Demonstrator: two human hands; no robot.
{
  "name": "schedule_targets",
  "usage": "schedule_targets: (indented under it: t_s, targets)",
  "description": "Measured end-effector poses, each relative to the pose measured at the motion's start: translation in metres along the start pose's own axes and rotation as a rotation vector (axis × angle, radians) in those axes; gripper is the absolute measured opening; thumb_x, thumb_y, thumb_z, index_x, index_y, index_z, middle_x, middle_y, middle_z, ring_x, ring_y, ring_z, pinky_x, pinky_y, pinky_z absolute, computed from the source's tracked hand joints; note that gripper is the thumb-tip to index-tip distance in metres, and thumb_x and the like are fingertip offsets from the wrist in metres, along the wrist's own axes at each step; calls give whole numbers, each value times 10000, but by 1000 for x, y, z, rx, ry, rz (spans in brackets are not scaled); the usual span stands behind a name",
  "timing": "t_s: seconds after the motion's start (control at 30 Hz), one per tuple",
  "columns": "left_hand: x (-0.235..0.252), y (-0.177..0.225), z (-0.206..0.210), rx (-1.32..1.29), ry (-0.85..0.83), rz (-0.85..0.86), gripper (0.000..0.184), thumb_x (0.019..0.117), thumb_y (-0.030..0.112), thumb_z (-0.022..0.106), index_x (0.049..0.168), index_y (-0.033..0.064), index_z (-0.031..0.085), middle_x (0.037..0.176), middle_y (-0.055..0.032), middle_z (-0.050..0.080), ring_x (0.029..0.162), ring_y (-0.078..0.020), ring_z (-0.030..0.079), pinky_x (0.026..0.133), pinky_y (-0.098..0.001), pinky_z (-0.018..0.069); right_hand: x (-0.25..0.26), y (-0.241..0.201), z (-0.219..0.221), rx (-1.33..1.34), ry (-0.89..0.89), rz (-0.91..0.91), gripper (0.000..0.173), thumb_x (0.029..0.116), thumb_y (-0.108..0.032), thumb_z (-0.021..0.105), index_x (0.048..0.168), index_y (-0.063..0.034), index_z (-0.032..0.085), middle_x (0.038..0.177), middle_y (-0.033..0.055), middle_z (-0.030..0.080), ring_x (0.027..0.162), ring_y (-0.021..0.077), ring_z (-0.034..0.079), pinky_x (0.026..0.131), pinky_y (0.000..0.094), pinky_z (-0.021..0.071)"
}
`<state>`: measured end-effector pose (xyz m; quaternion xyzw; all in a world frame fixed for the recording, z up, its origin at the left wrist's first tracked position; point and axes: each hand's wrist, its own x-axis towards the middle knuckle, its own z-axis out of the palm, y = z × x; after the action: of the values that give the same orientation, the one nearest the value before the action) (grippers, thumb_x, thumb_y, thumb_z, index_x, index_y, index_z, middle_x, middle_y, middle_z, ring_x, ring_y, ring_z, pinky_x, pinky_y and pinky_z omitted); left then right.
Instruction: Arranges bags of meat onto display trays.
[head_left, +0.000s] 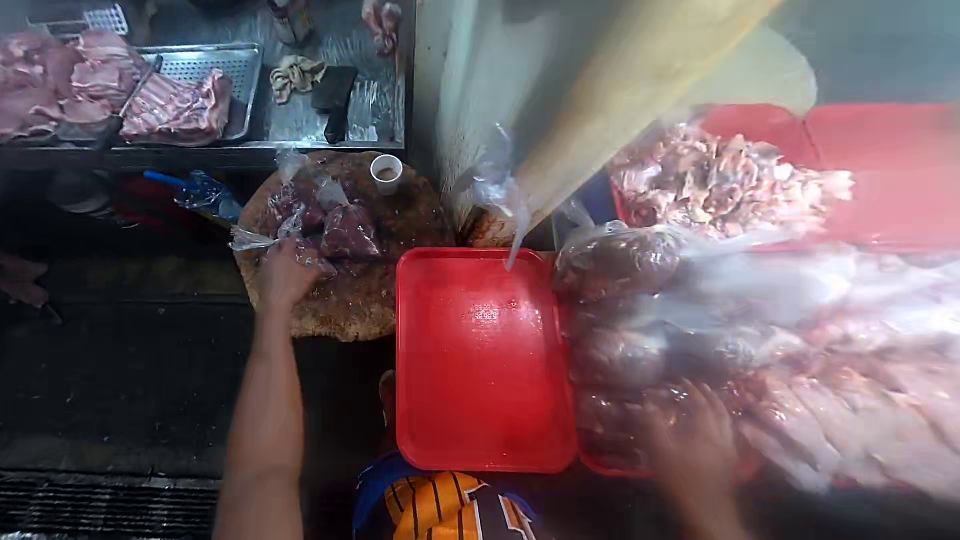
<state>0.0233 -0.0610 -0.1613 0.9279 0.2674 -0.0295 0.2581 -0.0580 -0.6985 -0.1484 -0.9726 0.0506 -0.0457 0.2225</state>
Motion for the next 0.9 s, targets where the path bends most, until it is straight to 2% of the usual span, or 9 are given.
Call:
schedule_targets:
  t_s: [0.1, 0.27, 0.43, 0.53, 0.6, 0.7, 0.77, 0.83, 0.9]
  targets:
    - [66, -60, -3, 29, -143, 30, 1101, 741, 278, 935, 1629, 140, 298, 1605, -310, 322, 1374, -566, 435, 1060, -766, 390, -14, -57, 13, 8, -35, -39, 677, 963, -417, 537, 1474, 26, 495, 1546, 310, 417, 1394, 446, 478, 1106, 573, 450]
    - [81, -79, 17, 26, -222, 16, 839, 769, 338, 905, 1446, 10, 533, 1403, -349, 538, 1279, -544, 532, 1035, -749, 423, -21, -114, 20, 103, -134, -120, 575, 952, -315, 594, 1468, -67, 544, 1576, 202, 433, 1373, 293, 534, 1025, 427, 550]
    - [51, -91, 14, -141, -89, -103, 726, 838, 359, 842, 1412, 6, 571, 1359, -296, 602, 1297, -460, 559, 1085, -680, 423, -46, -102, 23, 195, -115, 6, 517, 971, -272, 585, 1445, -66, 565, 1531, 192, 483, 1172, 253, 657, 917, 391, 596]
    - [14, -77, 10, -486, -82, -114, 687, 872, 188, 784, 1450, -35, 487, 1345, -250, 607, 1200, -328, 618, 1014, -537, 519, -78, -83, 17, 254, -105, 137, 501, 976, -267, 581, 1436, -68, 576, 1518, 191, 495, 1134, 240, 674, 903, 377, 603]
    - [-14, -62, 21, -785, -148, -16, 677, 863, 183, 727, 1449, 11, 436, 1212, -98, 653, 1019, -151, 670, 866, -386, 600, -95, -68, 10, 294, -103, 240, 494, 981, -266, 587, 1439, -82, 577, 1519, 168, 498, 1112, 208, 679, 877, 345, 606]
    - [-65, 3, 47, -1189, -362, 140, 724, 773, 319, 829, 1378, 154, 467, 1059, 25, 731, 908, -111, 733, 765, -360, 647, -108, -48, 1, 336, -38, 327, 466, 979, -264, 577, 1413, -95, 604, 1475, 136, 542, 974, 155, 688, 785, 303, 600]
    - [-98, 86, 59, -1291, -543, 273, 754, 748, 294, 884, 1385, 109, 528, 1115, -60, 743, 946, -181, 740, 797, -402, 645, -103, -37, -7, 346, -9, 320, 455, 983, -261, 566, 1402, -90, 612, 1451, 135, 562, 974, 148, 692, 795, 294, 603]
    - [-131, 192, 62, -1148, -596, 436, 781, 723, 190, 857, 1381, -31, 501, 1194, -144, 704, 1033, -221, 717, 878, -409, 629, -94, -23, -15, 367, 7, 282, 447, 987, -257, 566, 1397, -84, 614, 1447, 138, 565, 996, 149, 686, 823, 290, 596]
    - [-155, 292, 68, -823, -502, 604, 702, 672, 187, 895, 1264, -47, 598, 1129, -125, 724, 1025, -180, 719, 907, -383, 624, -82, -7, -25, 400, 8, 249, 447, 987, -242, 569, 1401, -79, 610, 1459, 143, 556, 1008, 146, 686, 835, 284, 596]
